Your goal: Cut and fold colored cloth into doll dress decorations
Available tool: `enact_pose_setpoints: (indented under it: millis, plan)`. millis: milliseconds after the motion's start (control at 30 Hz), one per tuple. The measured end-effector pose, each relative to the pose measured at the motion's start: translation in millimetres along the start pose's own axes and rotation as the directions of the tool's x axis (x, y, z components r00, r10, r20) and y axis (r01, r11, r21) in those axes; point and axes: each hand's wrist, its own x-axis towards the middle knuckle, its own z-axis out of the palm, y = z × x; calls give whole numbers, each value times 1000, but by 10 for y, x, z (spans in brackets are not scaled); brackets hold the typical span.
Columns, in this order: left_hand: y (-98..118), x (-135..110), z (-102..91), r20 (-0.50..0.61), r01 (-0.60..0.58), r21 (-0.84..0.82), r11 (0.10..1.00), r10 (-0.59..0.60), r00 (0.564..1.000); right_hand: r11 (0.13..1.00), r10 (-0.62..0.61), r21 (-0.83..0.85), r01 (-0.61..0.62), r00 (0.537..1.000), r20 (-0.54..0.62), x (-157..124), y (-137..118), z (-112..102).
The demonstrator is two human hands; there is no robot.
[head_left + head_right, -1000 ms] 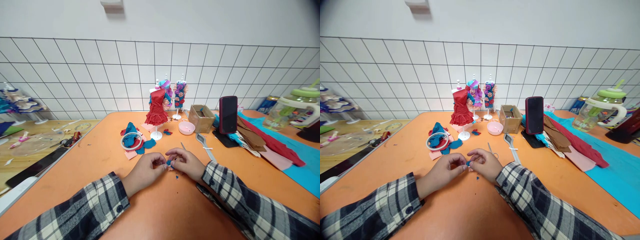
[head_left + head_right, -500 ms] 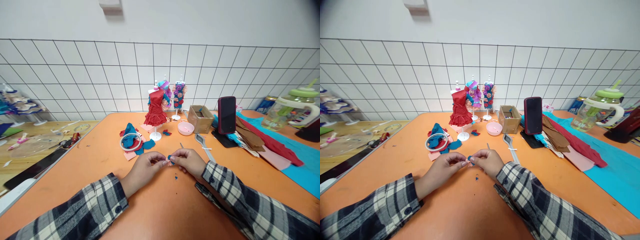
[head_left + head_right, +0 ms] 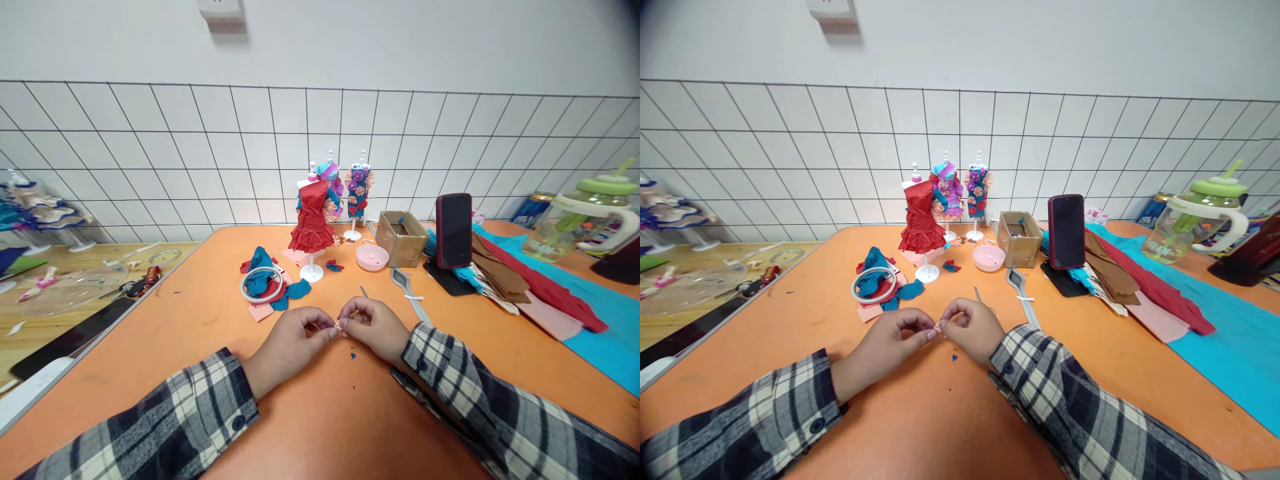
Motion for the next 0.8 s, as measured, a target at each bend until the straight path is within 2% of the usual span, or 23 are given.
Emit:
enact_pose_setpoints:
  millis: [100, 200, 333, 500, 600, 700, 800]
  plan:
    - [-23, 18, -5, -13, 17, -34, 999, -17, 1000, 976, 51, 209, -63, 997, 63, -24, -59, -3]
    - [-56, 43, -18, -67, 35, -92, 995, -42, 997, 946, 82, 306, -105, 993, 87, -38, -91, -12]
    - [-84, 51, -33, -104, 27, -140, 990, -42, 994, 948, 133, 284, -141, 990, 47, -20, -59, -5]
    - [-58, 32, -21, -83, 38, -203, 979, -56, 995, 958, 135, 254, -132, 991, 5, -6, -26, 10]
    - [-34, 37, -12, -66, 57, -152, 987, -68, 995, 958, 137, 253, -137, 990, 18, -15, -41, 11]
    - [-24, 53, -16, -80, 41, -105, 994, -50, 996, 946, 148, 290, -144, 989, 10, -22, -56, 13]
    - [-37, 64, -23, -71, 57, -151, 987, -68, 995, 921, 142, 361, -143, 989, 31, -29, -56, 32]
